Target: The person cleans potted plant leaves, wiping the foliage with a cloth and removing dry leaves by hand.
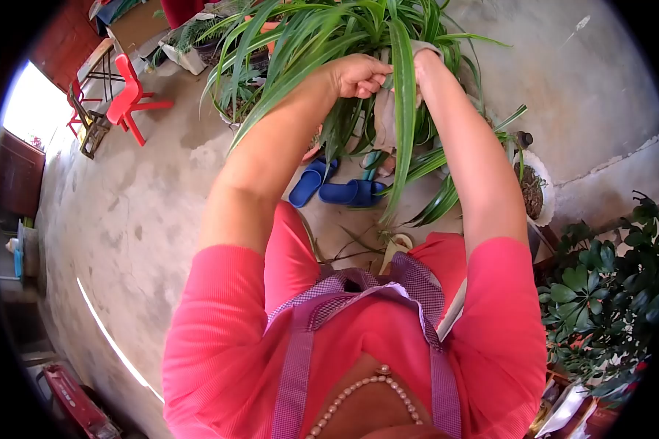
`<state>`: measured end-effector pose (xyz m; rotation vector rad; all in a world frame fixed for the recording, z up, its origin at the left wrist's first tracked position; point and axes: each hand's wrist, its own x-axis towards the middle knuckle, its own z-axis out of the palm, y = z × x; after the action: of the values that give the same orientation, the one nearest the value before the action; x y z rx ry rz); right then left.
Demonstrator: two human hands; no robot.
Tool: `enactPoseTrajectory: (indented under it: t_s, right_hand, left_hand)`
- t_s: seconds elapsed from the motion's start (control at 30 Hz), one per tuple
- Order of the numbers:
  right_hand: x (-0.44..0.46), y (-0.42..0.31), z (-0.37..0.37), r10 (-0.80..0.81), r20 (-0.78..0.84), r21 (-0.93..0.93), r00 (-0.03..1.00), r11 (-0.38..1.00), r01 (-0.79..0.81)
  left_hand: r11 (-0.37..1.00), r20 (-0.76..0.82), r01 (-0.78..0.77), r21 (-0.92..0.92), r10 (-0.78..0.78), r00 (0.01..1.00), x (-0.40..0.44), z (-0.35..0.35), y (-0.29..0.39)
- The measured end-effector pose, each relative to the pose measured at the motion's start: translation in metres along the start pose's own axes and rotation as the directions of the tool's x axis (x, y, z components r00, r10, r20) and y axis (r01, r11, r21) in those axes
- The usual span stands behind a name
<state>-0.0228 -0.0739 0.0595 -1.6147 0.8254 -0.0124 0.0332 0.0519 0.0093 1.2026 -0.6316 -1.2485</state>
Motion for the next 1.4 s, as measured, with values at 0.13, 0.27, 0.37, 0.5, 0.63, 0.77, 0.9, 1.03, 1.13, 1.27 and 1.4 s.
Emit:
enactPoseTrajectory:
  t_s: [0.13, 0.27, 0.37, 0.5, 0.63, 0.77, 0.9, 1.03, 1.13, 1.27, 1.4]
  right_hand:
    - [0.024, -0.009, 0.004, -0.014, 0.012, 0.064, 1.0, 0.998, 0.013]
    - [0.062, 0.005, 0.008, -0.021, 0.034, 0.031, 0.999, 0.999, 0.02]
    - [-0.028, 0.001, 0.0, -0.078, -0.033, -0.057, 0.996, 0.995, 0.076]
    - [0.012, 0.019, -0.007, -0.066, 0.085, -0.096, 0.994, 0.993, 0.074]
    - [0.027, 0.035, -0.003, -0.139, -0.022, -0.047, 0.99, 0.989, 0.138]
    - [-0.052, 0.041, 0.003, -0.298, -0.031, 0.211, 0.954, 0.931, 0.297]
    - [-0.021, 0.055, 0.001, -0.172, 0.108, 0.18, 0.979, 0.972, 0.151]
    - [-0.048, 0.073, 0.005, -0.267, -0.019, 0.305, 0.964, 0.916, 0.26]
    - [-0.06, 0.086, 0.008, -0.244, -0.048, -0.078, 0.969, 0.968, 0.24]
    - [-0.105, 0.119, 0.007, -0.409, -0.02, -0.495, 0.912, 0.797, 0.346]
    - [-0.093, 0.198, 0.0, -0.642, 0.212, -0.807, 0.737, 0.31, 0.503]
  left_hand:
    - [0.994, -0.021, -0.09, -0.059, 0.089, 0.996, -0.002, 0.01, -0.005]
    - [0.999, -0.018, -0.007, 0.032, 0.008, 1.0, -0.007, 0.019, -0.003]
    - [0.996, 0.025, 0.008, 0.084, -0.01, 1.0, -0.019, 0.027, -0.005]
    - [0.996, -0.099, -0.075, 0.039, 0.078, 0.992, -0.029, 0.031, -0.022]
    - [0.996, -0.156, -0.09, -0.017, 0.087, 0.984, -0.035, 0.031, -0.04]
    - [0.996, -0.069, -0.08, 0.045, 0.083, 0.994, -0.052, 0.041, -0.053]
    - [0.997, -0.003, -0.075, 0.006, 0.075, 0.997, -0.067, 0.064, -0.064]
    - [0.998, -0.01, -0.054, 0.027, 0.054, 0.998, -0.073, 0.081, -0.073]
    - [0.997, -0.013, -0.025, 0.072, 0.026, 1.0, -0.08, 0.089, -0.082]
    - [0.986, 0.037, 0.018, 0.165, -0.025, 0.999, -0.098, 0.1, -0.102]
    - [0.984, 0.067, 0.055, 0.171, -0.067, 0.996, -0.121, 0.11, -0.14]
